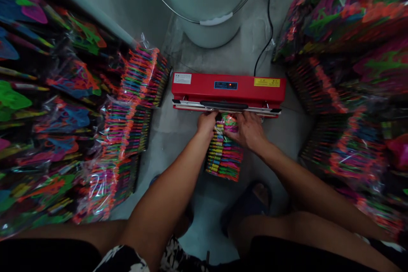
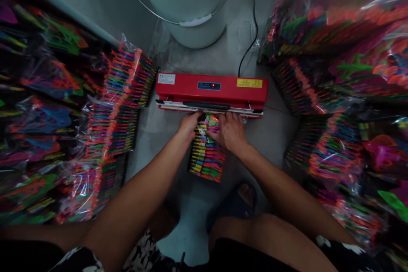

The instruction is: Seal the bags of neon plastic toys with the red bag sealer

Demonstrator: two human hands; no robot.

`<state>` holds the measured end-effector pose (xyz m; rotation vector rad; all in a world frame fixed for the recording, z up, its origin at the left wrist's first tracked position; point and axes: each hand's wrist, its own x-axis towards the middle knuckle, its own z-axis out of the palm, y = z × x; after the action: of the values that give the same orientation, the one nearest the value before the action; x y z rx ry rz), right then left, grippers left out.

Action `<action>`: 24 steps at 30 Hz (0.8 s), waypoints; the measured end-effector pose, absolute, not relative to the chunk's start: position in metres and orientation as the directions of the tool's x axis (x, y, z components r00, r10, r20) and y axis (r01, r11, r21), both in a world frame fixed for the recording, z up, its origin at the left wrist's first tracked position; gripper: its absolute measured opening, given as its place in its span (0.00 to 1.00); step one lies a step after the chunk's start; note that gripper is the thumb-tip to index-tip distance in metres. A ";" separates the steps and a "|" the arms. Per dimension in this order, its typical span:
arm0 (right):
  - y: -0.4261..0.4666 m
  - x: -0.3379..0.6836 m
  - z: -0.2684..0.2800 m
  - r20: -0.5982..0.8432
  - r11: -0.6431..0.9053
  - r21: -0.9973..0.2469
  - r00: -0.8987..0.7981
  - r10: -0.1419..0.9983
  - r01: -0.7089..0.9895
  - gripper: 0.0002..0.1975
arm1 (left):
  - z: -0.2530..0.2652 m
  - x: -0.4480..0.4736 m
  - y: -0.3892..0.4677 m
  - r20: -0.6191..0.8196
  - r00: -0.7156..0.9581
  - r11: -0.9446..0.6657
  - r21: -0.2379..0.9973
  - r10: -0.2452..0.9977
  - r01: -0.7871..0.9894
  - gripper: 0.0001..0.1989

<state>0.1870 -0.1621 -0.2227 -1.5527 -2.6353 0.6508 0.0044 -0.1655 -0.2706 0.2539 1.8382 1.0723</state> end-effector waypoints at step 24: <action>-0.171 0.201 -0.207 -0.076 0.340 -0.393 -0.398 0.914 0.854 0.24 | -0.252 -0.016 -0.174 -0.690 -0.487 0.552 0.723 0.536 -0.415 0.18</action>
<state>0.2006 -0.1712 -0.2069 -1.6240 -2.4377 0.5643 -0.0159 -0.1744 -0.2520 0.1011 1.7422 1.1373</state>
